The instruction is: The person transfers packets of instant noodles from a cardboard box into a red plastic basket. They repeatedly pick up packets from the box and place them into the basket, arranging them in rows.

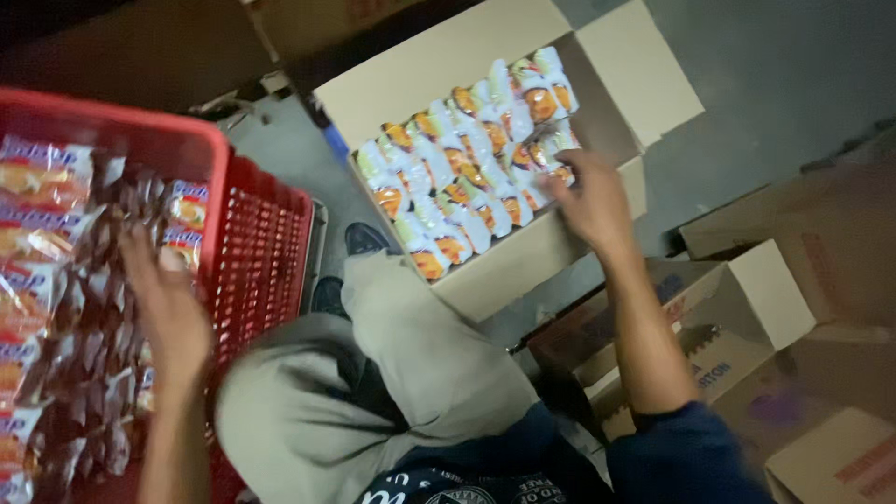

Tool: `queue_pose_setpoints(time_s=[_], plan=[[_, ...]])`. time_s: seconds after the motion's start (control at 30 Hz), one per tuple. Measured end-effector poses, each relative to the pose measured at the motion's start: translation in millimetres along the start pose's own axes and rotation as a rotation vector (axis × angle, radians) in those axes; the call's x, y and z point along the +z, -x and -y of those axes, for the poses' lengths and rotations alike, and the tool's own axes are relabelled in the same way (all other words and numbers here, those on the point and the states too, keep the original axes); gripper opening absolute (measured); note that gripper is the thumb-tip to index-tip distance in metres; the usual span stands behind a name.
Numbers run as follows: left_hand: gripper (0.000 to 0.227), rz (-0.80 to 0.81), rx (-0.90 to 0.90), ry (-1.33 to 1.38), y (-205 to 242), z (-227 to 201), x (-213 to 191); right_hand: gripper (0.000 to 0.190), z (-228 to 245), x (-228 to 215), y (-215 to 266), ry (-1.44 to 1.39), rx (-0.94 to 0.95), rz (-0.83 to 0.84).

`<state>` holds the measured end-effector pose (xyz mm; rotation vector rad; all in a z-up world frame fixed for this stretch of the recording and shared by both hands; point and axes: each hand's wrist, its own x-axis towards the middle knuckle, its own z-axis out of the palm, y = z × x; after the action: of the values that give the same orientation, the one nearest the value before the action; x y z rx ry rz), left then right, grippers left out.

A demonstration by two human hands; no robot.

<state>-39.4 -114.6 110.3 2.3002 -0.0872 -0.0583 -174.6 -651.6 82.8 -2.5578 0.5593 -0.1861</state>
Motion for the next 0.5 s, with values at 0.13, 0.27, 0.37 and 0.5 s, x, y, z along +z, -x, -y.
queue_pose_setpoints(time_s=[0.13,0.27,0.37,0.5], plan=[[0.080,0.025,0.015,-0.236,8,-47,15,0.041,2,7,-17,-0.128,-0.080,-0.033],[0.083,0.037,-0.066,-0.395,16,-84,16,0.030,-16,17,-51,-0.123,-0.024,-0.342],[0.075,-0.032,0.085,-0.400,12,-54,20,0.042,-51,34,-96,-0.224,0.108,-0.300],[0.070,-0.063,0.185,-0.415,13,-52,23,0.041,-73,55,-128,-0.179,0.128,-0.178]])
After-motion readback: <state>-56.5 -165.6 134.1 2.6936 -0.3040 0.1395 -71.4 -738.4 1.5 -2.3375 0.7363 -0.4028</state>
